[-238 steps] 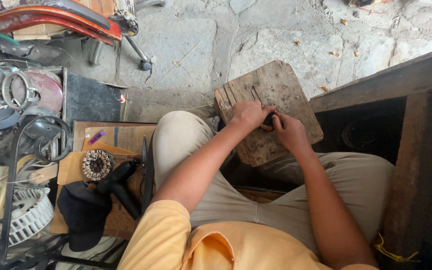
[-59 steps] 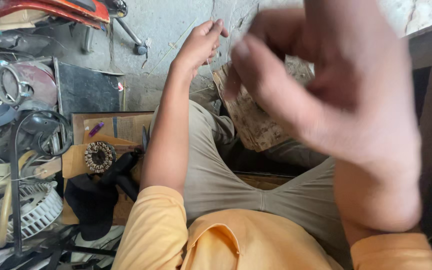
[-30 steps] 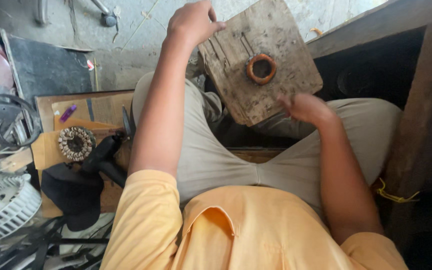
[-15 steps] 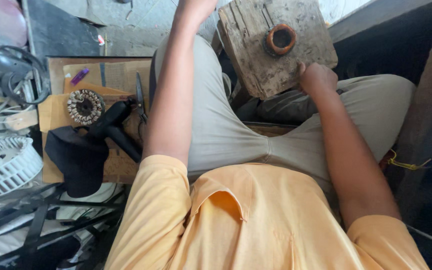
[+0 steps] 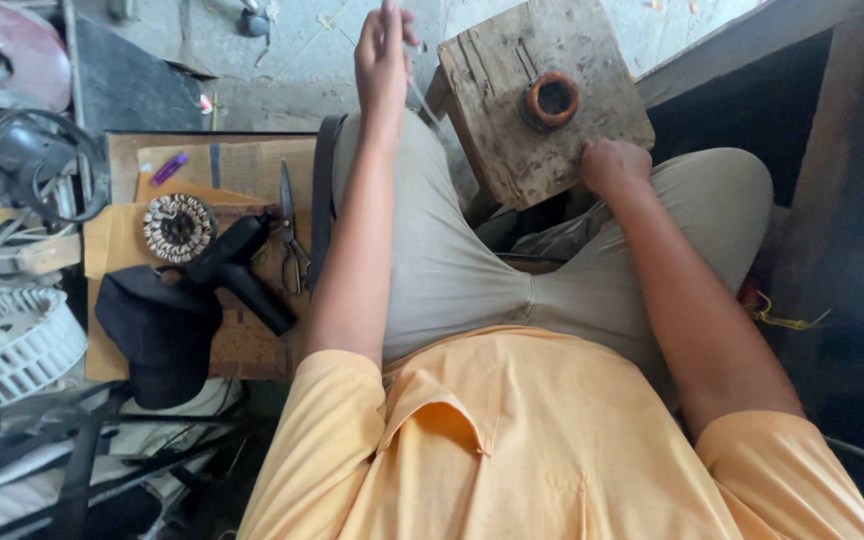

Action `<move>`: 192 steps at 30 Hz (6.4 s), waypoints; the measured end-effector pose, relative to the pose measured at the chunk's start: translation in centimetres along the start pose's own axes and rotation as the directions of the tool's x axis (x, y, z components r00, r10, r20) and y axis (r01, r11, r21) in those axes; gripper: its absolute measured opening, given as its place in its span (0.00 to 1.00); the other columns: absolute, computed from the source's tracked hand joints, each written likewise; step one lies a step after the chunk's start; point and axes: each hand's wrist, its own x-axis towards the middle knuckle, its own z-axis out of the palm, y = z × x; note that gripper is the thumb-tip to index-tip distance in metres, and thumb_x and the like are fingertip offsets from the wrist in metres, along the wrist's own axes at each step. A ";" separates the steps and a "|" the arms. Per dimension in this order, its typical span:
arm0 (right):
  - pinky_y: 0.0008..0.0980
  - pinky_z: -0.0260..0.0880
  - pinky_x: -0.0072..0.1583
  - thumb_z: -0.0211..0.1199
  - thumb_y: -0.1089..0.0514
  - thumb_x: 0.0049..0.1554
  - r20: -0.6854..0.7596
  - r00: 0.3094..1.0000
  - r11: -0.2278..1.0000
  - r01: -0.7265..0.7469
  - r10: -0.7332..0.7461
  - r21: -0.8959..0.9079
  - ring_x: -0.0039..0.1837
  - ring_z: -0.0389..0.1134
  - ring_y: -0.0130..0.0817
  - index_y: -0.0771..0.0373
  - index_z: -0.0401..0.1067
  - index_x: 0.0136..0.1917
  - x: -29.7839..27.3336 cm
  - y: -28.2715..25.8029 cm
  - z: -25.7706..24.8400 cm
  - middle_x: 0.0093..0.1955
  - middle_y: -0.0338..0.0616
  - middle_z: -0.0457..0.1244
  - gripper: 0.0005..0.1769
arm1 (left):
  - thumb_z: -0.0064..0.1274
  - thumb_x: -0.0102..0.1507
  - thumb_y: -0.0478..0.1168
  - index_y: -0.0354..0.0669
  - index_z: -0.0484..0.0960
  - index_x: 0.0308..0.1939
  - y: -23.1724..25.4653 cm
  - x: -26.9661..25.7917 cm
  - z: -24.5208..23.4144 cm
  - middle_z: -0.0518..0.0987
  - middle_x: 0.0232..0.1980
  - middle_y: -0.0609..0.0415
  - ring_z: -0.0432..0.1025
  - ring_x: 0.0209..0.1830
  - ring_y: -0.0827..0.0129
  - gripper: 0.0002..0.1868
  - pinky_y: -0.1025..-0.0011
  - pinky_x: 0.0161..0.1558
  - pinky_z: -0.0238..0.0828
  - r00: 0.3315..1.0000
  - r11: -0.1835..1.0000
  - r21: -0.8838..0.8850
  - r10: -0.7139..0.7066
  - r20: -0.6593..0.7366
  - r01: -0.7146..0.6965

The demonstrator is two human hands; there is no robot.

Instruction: The person sits on the floor and uses shears to cut and adjust a copper-wound coil on a wooden block. They then unwind a spool of white wire, cut a length, and begin threading it through the coil.

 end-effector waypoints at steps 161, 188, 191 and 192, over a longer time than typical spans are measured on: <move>0.42 0.47 0.81 0.48 0.49 0.75 -0.780 0.594 0.088 0.803 -0.197 0.590 0.81 0.50 0.44 0.68 0.49 0.80 -7.8 -6.2 -3.9 0.78 0.54 0.48 0.29 | 0.46 0.73 0.60 0.46 0.72 0.56 2.7 -8.9 6.5 0.70 0.35 0.62 0.62 0.29 0.81 0.22 0.79 0.29 0.57 0.507 0.752 -0.008 -0.435 0.744 0.659; 0.24 0.56 0.41 0.57 0.60 0.69 -0.490 0.742 0.052 0.572 -0.457 0.819 0.38 0.59 0.17 0.68 0.76 0.46 -7.6 0.8 -9.2 0.37 0.34 0.65 0.13 | 0.55 0.69 0.55 0.49 0.72 0.57 -2.0 -6.3 6.1 0.78 0.44 0.59 0.73 0.38 0.79 0.20 0.78 0.33 0.70 0.747 0.759 -0.135 -0.565 0.350 0.637; 0.25 0.58 0.40 0.58 0.60 0.69 -0.430 0.689 0.033 0.549 -0.583 0.835 0.38 0.61 0.19 0.68 0.76 0.46 -7.5 1.2 -9.4 0.37 0.37 0.66 0.12 | 0.54 0.70 0.54 0.48 0.72 0.59 -1.8 -6.1 5.8 0.77 0.44 0.58 0.71 0.35 0.79 0.20 0.80 0.29 0.63 0.745 0.705 -0.268 -0.549 0.379 0.656; 0.25 0.58 0.40 0.58 0.60 0.69 -0.402 0.674 0.025 0.529 -0.620 0.848 0.38 0.61 0.20 0.68 0.77 0.46 -7.5 1.3 -9.5 0.36 0.38 0.66 0.12 | 0.53 0.71 0.54 0.47 0.72 0.59 -1.6 -5.9 5.7 0.76 0.44 0.57 0.70 0.34 0.79 0.20 0.80 0.27 0.61 0.747 0.689 -0.304 -0.544 0.383 0.658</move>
